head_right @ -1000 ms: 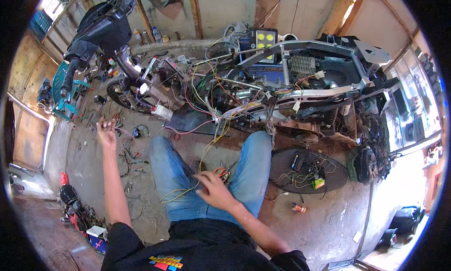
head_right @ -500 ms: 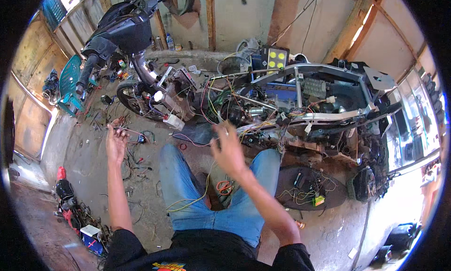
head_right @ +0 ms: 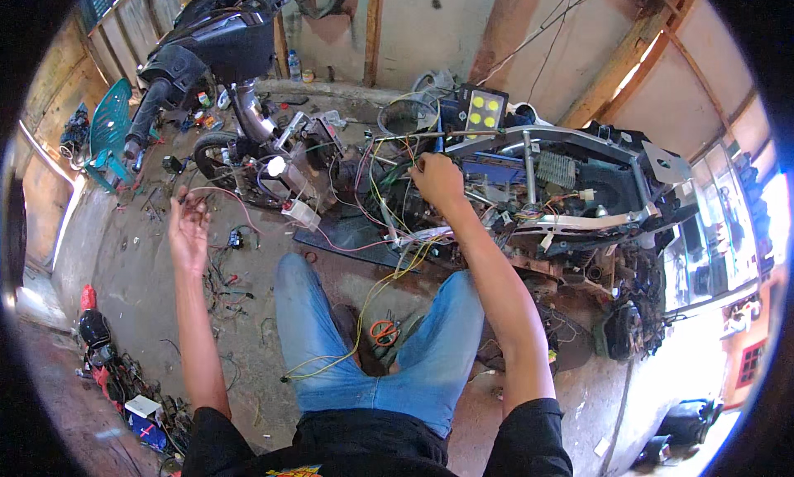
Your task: The recorder is organizing and inspecting a wiring harness for a motorcycle repair.
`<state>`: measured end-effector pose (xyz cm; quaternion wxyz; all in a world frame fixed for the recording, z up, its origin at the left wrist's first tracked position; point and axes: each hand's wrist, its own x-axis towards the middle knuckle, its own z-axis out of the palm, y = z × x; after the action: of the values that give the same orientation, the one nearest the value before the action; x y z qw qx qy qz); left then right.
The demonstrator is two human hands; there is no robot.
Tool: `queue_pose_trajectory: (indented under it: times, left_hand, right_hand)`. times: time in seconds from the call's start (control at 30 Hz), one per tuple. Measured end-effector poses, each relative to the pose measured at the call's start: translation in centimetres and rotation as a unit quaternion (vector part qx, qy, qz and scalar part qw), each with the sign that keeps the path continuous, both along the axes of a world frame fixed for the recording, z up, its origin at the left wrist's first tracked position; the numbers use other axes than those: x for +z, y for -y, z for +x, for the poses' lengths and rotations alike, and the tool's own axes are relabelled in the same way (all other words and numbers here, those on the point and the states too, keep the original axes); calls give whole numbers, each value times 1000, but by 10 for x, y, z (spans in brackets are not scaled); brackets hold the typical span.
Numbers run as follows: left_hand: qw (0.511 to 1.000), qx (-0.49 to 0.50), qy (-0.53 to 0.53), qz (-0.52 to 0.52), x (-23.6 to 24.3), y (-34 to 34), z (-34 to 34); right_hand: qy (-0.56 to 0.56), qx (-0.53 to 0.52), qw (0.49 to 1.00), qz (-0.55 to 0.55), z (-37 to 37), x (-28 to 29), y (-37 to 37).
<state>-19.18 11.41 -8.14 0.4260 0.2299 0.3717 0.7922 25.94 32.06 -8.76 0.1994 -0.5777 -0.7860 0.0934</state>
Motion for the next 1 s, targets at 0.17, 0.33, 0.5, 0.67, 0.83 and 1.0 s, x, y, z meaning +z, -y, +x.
queue_pose_trajectory:
  times: [0.17, 0.33, 0.5, 0.67, 0.83, 1.0]
  left_hand:
    - [997, -34, -15, 75, 11, -4, -10]
    - [995, -38, -57, 76, 39, -20, 12]
    - [989, -54, -122, 63, 59, -38, 20]
    - [988, -61, -127, 60, 59, -39, 32]
    - [987, -73, -137, 39, 41, -36, 25]
    - [990, -60, -128, 7, 28, -31, 9]
  right_hand:
    - [-30, -3, 997, 70, 0, 6, -5]
    - [-286, 42, 957, -5, 8, 5, -28]
    - [-300, 52, 918, -253, -10, 11, -41]
    - [23, -20, 999, -17, -51, 0, -48]
    - [39, -23, 991, -125, -84, 4, -66]
    - [92, -36, 975, -201, -126, 17, -60]
